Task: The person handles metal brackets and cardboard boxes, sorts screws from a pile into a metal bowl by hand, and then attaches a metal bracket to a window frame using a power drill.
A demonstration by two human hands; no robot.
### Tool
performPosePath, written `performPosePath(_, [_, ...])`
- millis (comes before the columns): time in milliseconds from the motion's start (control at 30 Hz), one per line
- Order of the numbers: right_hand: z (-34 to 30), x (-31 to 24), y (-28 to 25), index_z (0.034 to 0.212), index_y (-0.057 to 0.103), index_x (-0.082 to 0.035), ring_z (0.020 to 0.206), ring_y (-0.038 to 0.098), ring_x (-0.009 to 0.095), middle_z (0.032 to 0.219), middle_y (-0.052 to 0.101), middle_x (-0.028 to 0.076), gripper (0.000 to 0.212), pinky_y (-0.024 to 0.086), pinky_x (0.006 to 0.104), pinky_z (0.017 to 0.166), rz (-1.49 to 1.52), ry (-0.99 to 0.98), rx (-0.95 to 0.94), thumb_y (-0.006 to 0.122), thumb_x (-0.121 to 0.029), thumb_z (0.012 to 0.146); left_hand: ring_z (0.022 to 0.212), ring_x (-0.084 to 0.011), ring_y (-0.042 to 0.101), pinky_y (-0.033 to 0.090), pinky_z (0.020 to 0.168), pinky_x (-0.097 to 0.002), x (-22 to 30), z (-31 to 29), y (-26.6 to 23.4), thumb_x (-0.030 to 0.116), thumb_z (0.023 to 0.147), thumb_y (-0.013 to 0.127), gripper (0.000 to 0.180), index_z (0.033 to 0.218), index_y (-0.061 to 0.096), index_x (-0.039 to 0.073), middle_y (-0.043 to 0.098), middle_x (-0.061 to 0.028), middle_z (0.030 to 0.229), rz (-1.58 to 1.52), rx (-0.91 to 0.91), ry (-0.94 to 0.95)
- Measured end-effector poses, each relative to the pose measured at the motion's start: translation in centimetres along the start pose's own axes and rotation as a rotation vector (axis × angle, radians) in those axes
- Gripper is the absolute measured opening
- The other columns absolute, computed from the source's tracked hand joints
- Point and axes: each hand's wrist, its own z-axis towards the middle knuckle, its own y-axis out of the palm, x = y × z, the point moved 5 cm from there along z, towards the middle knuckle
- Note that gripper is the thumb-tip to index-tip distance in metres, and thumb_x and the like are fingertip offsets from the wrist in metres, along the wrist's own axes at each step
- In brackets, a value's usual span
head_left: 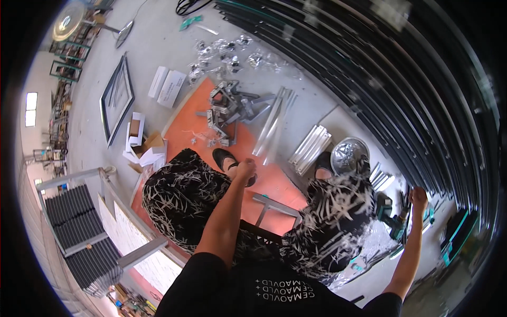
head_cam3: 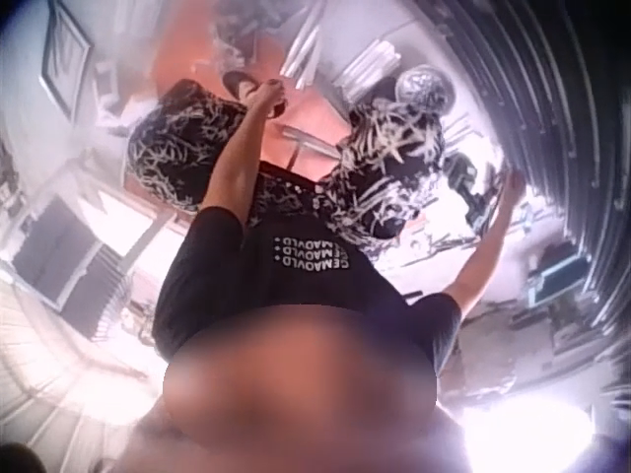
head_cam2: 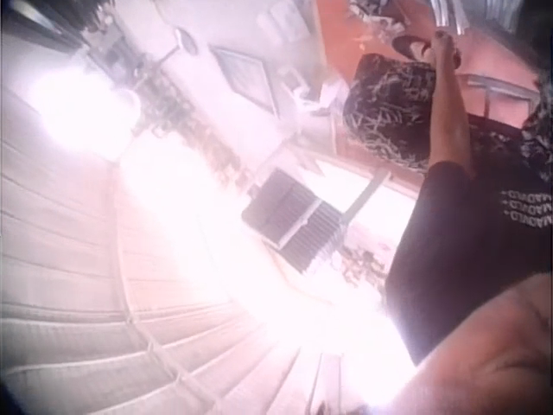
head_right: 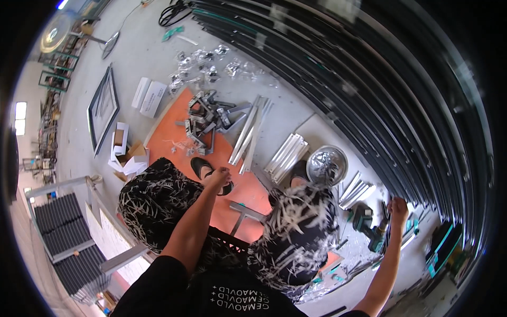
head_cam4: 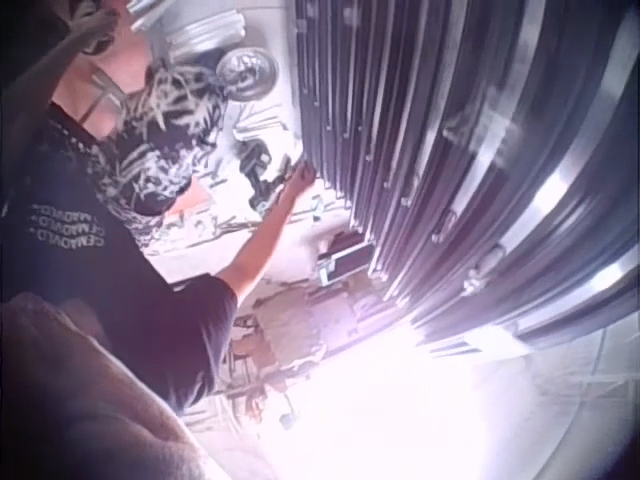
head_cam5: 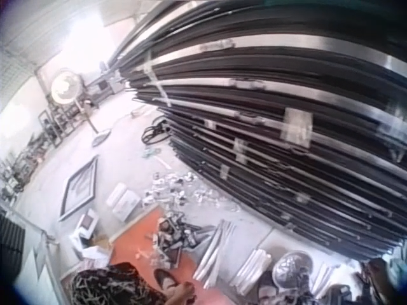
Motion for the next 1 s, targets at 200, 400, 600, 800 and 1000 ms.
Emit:
performPosePath(200, [-5.6, -8.9, -0.1, 0.109, 0.065, -0.003, 0.086, 0.065, 0.027, 0.100, 0.067, 0.013, 0.019, 0.053, 0.0351, 0.070, -0.774, -0.378, 0.381, 0.057, -0.010, 0.092, 0.064, -0.0169, 0.061, 0.047, 0.049, -0.0290, 5.4, 3.7, 1.3, 0.024, 0.086, 0.066, 0.040, 0.117, 0.055, 0.001, 0.061, -0.0101, 0.085, 0.913, 0.690, 0.460])
performPosePath(400, [-11.4, -12.7, 7.3, 0.111, 0.064, -0.002, 0.082, 0.063, 0.024, 0.097, 0.065, 0.013, 0.023, 0.049, 0.0298, 0.056, -0.721, -0.531, 0.219, 0.052, -0.006, 0.092, 0.070, -0.0217, 0.064, 0.053, 0.054, -0.0292, 11.9, 8.9, 5.5, 0.015, 0.082, 0.067, 0.033, 0.107, 0.055, -0.002, 0.061, -0.0118, 0.085, 0.413, 0.826, 0.364])
performPosePath(600, [-17.7, -10.5, 14.1, 0.112, 0.062, -0.001, 0.078, 0.063, 0.023, 0.094, 0.066, 0.013, 0.024, 0.050, 0.0289, 0.058, -0.551, -0.222, -0.024, 0.054, -0.004, 0.090, 0.073, -0.0264, 0.066, 0.059, 0.063, -0.0384, 13.8, 11.3, 3.6, -0.001, 0.085, 0.052, 0.022, 0.106, 0.048, -0.001, 0.060, -0.0121, 0.087, -0.147, 0.581, 0.334])
performPosePath(800, [-28.5, 1.7, 11.9, 0.113, 0.061, 0.000, 0.078, 0.064, 0.021, 0.093, 0.066, 0.012, 0.024, 0.052, 0.0285, 0.061, -0.171, 0.532, 0.082, 0.056, -0.003, 0.089, 0.078, -0.0235, 0.067, 0.059, 0.070, -0.0323, 11.1, 4.0, 12.3, -0.009, 0.085, 0.047, 0.041, 0.125, 0.048, 0.001, 0.063, -0.0131, 0.096, -0.089, 0.366, 0.286])
performPosePath(1000, [-22.7, 2.6, 15.4, 0.113, 0.059, 0.001, 0.079, 0.064, 0.019, 0.092, 0.066, 0.011, 0.025, 0.054, 0.0282, 0.064, 0.547, 0.569, 0.209, 0.059, -0.002, 0.089, 0.099, -0.0249, 0.065, 0.056, 0.086, -0.0351, 15.1, -9.8, 22.9, -0.006, 0.090, 0.052, 0.040, 0.129, 0.048, 0.003, 0.063, -0.0149, 0.106, -0.313, -0.050, 0.357])
